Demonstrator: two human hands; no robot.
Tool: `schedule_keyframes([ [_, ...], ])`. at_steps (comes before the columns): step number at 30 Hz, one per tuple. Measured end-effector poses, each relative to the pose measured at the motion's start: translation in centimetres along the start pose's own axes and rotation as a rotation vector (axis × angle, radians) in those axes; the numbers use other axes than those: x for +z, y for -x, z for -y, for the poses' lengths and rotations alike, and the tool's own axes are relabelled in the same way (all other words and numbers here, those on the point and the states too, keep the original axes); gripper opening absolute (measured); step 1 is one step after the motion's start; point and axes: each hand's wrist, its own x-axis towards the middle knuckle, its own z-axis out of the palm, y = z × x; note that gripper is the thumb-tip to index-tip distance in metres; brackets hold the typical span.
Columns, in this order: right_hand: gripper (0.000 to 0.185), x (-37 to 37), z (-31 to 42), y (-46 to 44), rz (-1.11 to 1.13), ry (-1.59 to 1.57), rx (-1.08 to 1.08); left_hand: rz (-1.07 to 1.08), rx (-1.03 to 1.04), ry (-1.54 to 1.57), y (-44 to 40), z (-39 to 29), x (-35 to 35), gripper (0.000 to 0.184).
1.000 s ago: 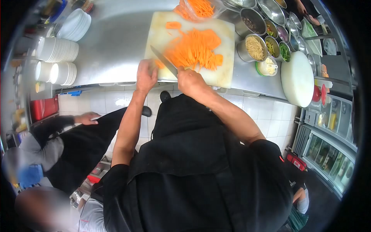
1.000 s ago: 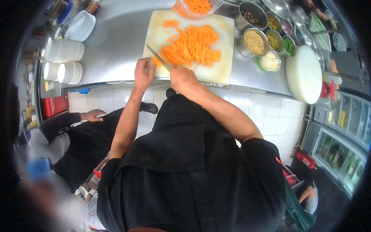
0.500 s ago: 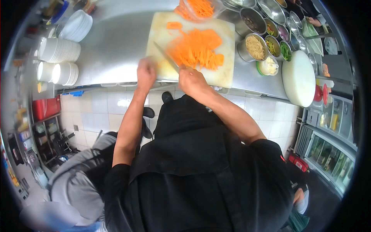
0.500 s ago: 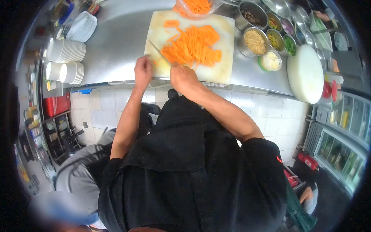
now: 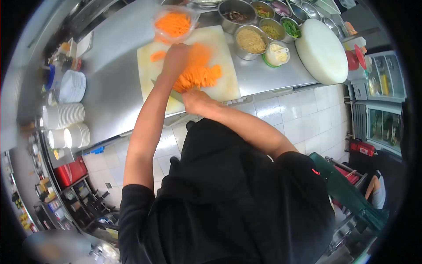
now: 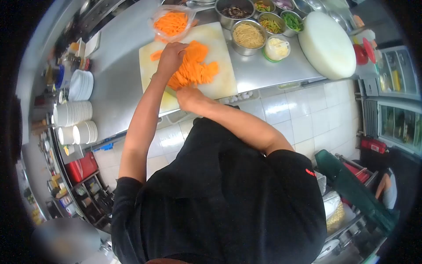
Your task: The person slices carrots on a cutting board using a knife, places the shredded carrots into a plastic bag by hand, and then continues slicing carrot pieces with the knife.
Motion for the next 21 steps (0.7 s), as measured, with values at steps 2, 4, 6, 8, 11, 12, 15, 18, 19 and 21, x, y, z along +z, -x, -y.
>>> schedule_keyframes([
  [2,0.032,0.3,-0.2,0.2,-0.045,-0.013,-0.002,0.184,0.028,-0.023,-2.6,-0.1,1.3,0.04],
  [4,0.03,1.0,-0.7,0.2,-0.099,-0.035,-0.019,0.273,0.072,-0.075,-4.1,0.5,3.0,0.047],
  [6,0.029,1.5,-1.1,0.1,-0.115,-0.055,-0.03,0.368,0.123,-0.129,-5.2,0.3,3.2,0.054],
  [8,0.028,1.3,-1.2,0.3,-0.127,-0.089,-0.052,0.513,0.069,-0.051,-5.3,-1.5,1.7,0.058],
  [11,0.027,1.1,-1.0,0.5,-0.119,-0.1,-0.049,0.526,0.066,0.023,-5.2,-1.9,1.7,0.058],
  [12,0.027,1.1,-1.0,0.6,-0.124,-0.108,-0.045,0.532,0.074,0.02,-5.1,-1.6,1.9,0.058],
  [15,0.027,1.0,-1.1,0.5,-0.127,-0.119,-0.064,0.375,0.14,0.085,-4.7,-0.5,2.6,0.059],
  [18,0.026,1.3,-1.3,0.2,-0.145,-0.128,-0.078,0.364,0.125,0.105,-4.5,0.3,3.1,0.06],
  [19,0.026,1.2,-1.3,0.3,-0.139,-0.138,-0.074,0.339,0.111,0.1,-4.3,0.1,2.9,0.059],
  [21,0.026,1.2,-1.3,0.4,-0.134,-0.15,-0.068,0.317,0.1,0.096,-4.1,-0.1,2.7,0.058],
])
